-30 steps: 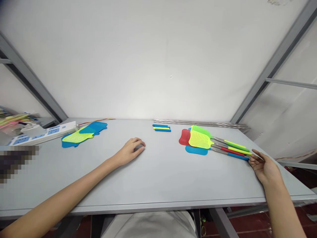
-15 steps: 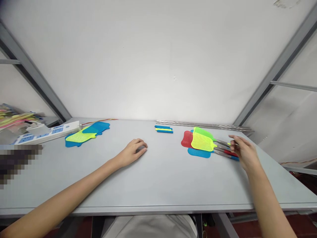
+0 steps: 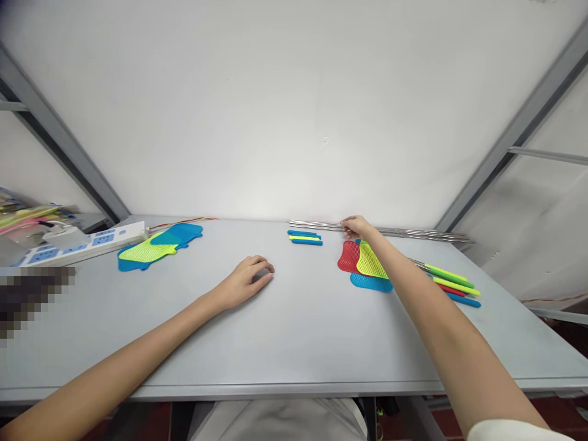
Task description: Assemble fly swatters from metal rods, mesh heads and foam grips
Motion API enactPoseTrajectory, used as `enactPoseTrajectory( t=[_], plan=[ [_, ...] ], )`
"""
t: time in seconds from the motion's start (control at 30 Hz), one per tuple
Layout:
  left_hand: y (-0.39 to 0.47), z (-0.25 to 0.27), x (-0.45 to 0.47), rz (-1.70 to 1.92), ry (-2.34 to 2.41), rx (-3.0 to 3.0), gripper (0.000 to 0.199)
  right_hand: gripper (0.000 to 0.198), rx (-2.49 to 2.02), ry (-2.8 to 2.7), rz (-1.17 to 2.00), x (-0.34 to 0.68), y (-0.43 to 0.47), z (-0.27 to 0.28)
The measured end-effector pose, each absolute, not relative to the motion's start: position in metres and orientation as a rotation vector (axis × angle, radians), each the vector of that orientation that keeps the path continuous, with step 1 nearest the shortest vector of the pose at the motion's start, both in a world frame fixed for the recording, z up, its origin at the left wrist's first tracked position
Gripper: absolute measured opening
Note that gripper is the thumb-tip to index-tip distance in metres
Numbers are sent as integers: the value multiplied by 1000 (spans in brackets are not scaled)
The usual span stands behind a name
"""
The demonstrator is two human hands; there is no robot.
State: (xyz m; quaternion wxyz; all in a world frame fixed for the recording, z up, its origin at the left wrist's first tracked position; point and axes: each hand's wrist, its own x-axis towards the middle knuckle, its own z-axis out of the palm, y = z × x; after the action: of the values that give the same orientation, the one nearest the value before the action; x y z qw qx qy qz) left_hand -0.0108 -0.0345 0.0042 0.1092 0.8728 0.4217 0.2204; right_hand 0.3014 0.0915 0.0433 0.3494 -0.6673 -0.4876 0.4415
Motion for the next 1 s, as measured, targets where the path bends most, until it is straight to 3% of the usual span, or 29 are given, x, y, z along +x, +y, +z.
enactPoseTrajectory(
  t=[0.13,0.27,0.5,0.7,1.0],
  plan=[
    [-35,5,-11,626,1241,2562,24,4,-1786,-1291,1231,289,106,31],
    [-36,6,-11,637,1225,2548,25,15,-1795,-1341,1290,284,111,25],
    [-36,5,-11,646,1227,2536,25,25,-1754,-1426,1209,280,109,17],
    [-34,2,-12,667,1213,2547,24,11,-1723,-1500,1195,287,113,11],
    [-35,4,-11,651,1222,2543,24,7,-1715,-1483,1199,290,111,10]
  ],
)
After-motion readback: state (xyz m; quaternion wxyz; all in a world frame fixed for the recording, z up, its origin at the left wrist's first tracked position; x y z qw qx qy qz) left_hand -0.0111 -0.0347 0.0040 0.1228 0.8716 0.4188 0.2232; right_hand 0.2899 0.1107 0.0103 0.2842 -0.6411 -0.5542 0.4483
